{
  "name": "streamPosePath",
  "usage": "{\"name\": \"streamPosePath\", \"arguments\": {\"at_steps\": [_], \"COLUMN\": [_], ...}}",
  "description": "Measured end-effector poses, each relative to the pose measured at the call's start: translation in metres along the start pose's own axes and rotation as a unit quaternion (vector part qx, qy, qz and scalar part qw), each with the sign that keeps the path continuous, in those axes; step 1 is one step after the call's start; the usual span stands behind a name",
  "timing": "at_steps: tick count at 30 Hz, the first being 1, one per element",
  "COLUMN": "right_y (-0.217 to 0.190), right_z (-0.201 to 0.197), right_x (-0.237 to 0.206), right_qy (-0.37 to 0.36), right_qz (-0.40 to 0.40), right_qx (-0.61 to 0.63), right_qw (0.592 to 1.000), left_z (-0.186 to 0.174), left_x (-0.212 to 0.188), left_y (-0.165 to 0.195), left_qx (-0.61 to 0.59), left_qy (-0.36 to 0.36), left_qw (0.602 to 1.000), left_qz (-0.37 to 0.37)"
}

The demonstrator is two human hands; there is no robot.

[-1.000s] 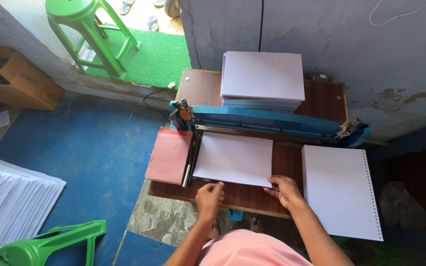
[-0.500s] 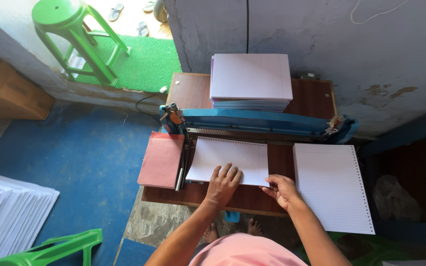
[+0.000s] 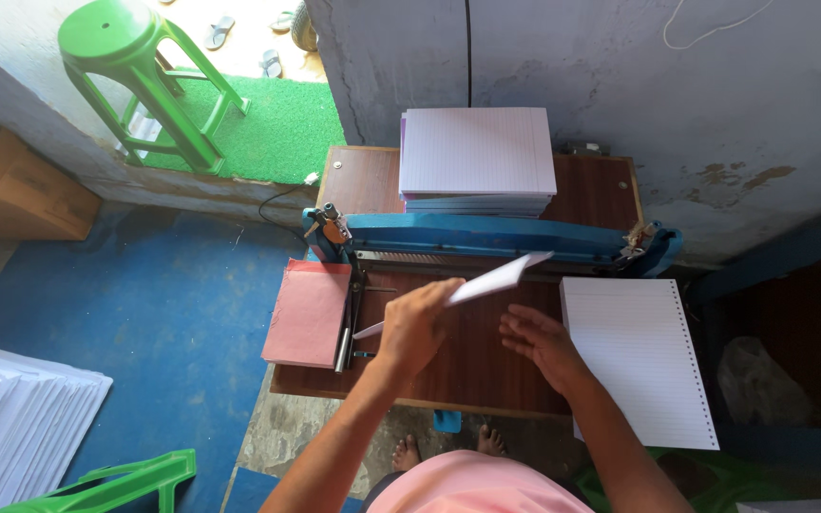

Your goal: The person repeatedly takes lined paper sheets and inserts them into a blue manual binding machine, then removes the bound sheets and stacks them. The person also handles a printed cover sheet and places it on the machine.

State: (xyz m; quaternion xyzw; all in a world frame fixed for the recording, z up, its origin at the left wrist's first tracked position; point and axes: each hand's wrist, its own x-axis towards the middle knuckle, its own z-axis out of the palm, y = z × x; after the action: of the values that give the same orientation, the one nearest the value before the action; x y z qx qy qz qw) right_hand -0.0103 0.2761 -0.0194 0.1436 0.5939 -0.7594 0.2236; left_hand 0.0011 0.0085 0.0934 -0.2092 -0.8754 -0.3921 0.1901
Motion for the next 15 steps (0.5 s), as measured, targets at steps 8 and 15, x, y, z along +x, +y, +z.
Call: {"name": "streamPosePath", "arguments": {"at_steps": [8, 15], "right_y": [-0.021, -0.023], "right_z": [-0.005, -0.043], "right_x": [0.004, -0.025], "right_qy": [-0.108, 0.032], "right_qz": [-0.134, -0.123], "right_qx": [0.085, 0.031], "right_qw": [0.981, 0.991], "left_z": [0.0, 0.05], "left_x": [0.03, 0.023], "left_y": [-0.006, -0.022], "left_qx": [-0.469, -0.51], "left_qy": [0.006, 0.048], "left_qw": [0.844, 0.767], "left_qz": [-0.259, -0.387]}}
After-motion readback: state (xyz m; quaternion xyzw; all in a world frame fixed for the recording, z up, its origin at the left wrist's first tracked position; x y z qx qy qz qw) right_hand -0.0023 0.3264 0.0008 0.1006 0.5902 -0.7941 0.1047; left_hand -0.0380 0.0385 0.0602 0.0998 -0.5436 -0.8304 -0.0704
